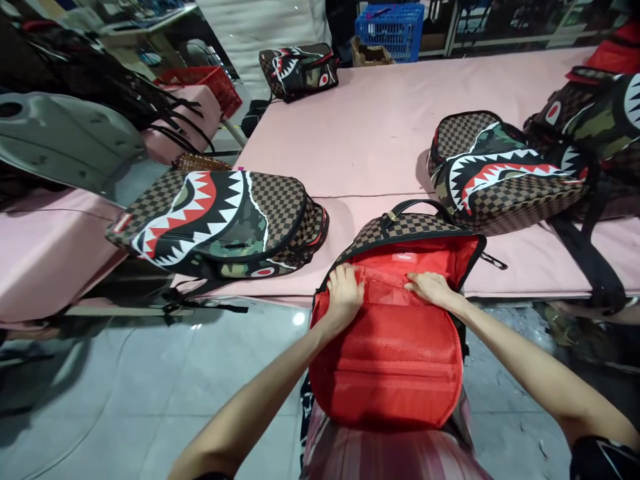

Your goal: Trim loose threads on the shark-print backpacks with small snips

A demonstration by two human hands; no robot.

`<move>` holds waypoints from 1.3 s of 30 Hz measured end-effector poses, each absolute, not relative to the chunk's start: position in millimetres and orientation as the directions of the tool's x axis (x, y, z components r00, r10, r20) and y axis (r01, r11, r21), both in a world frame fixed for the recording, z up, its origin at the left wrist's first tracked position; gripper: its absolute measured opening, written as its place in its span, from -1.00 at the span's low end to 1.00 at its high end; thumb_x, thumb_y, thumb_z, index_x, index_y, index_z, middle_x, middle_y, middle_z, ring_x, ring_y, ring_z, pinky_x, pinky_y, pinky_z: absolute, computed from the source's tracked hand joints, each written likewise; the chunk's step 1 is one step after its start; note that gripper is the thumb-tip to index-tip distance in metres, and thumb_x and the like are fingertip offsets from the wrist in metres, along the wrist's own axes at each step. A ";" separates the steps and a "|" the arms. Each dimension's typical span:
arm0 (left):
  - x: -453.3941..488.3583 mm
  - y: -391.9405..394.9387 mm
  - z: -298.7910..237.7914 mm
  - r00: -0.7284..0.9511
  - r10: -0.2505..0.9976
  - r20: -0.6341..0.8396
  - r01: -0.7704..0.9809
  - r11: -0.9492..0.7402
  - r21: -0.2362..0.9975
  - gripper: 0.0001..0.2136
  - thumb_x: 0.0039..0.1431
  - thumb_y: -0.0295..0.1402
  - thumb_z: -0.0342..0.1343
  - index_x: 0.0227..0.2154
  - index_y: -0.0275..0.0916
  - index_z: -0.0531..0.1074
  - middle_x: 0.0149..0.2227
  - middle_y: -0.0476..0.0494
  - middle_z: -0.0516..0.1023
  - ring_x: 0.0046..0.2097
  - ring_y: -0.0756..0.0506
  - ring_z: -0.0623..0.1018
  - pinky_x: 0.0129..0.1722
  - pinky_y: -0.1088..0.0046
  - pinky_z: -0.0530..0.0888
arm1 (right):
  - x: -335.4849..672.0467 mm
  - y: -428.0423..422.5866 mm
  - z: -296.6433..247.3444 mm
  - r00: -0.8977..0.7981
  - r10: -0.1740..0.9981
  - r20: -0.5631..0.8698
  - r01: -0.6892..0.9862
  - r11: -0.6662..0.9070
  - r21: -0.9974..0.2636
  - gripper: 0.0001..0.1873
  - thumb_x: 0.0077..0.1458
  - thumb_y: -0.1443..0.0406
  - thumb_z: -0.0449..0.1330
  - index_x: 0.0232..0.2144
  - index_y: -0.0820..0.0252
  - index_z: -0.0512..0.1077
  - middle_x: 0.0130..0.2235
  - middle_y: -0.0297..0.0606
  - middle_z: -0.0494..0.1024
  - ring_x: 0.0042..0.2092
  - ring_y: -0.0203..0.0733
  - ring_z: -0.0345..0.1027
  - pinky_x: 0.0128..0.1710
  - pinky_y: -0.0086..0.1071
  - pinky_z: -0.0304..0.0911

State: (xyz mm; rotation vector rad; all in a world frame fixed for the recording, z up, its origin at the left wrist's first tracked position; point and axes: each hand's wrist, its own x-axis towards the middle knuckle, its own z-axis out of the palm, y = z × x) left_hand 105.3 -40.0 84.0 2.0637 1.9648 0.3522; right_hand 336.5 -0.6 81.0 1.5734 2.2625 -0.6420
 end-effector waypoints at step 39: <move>146.1 -29.9 95.7 0.466 0.776 -0.425 0.882 -0.448 0.148 -0.64 0.24 -0.31 -0.19 -0.21 -0.44 0.46 -0.11 -0.59 0.44 -0.19 -0.34 0.53 -0.31 0.22 0.44 | 378.1 121.7 153.9 -0.573 0.805 -0.153 0.547 0.237 -0.803 -0.62 0.02 0.32 0.15 -0.07 0.25 0.41 0.01 -0.19 0.44 0.05 -0.10 0.26 0.12 -0.18 0.06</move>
